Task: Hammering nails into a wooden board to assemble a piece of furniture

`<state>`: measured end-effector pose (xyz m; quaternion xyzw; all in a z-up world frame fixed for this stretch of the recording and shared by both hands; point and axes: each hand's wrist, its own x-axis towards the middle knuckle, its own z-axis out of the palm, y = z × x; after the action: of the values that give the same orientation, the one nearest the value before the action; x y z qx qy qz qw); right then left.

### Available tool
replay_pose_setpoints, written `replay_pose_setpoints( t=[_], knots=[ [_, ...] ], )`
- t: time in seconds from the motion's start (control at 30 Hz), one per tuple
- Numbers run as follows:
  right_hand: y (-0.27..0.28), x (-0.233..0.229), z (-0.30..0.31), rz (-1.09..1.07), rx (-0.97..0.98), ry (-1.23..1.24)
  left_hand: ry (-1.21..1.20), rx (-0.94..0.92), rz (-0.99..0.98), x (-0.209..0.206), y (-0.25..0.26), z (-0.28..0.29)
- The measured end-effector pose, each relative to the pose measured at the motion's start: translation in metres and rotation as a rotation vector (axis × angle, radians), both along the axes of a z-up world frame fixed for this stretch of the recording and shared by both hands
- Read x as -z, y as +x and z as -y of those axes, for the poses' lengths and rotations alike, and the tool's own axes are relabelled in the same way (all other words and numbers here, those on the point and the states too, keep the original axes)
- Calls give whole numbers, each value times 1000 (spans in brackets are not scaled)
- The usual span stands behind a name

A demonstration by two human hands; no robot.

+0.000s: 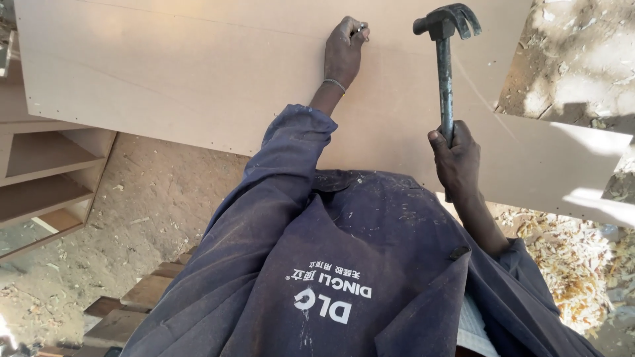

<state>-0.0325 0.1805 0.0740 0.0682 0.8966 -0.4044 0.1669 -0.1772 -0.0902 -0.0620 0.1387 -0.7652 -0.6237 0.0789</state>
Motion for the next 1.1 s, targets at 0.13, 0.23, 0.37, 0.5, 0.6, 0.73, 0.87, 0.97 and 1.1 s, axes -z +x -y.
replay_pose_setpoints(
  t=[0.13, 0.23, 0.37, 0.5, 0.6, 0.73, 0.87, 0.97, 1.1],
  knots=[
    [0, 4, 6, -13, -5, -40, 41, 26, 0, 3, -2, 0],
    [1, 2, 10, 14, -4, -34, 9, 50, -12, 6, 0, 0],
    [-1, 0, 13, 27, -6, -52, -10, 55, -29, 4, 0, -1],
    [-2, -1, 16, 36, -17, -27, -19, 60, -33, 4, -1, -2],
    [-1, 1, 16, 30, -24, -23, -60, 60, -77, 8, 0, -3],
    [-3, -1, 19, 10, -74, -33, -148, 65, -116, 9, 2, -5],
    [-11, -17, 31, -1, -92, -86, -224, 83, -147, 15, 2, -6],
    [-18, -30, 36, -123, -153, -97, -289, 100, -145, 15, 3, -8],
    [-23, -11, 35, -199, -193, -67, -297, 107, -186, 15, 2, -8]
  ],
)
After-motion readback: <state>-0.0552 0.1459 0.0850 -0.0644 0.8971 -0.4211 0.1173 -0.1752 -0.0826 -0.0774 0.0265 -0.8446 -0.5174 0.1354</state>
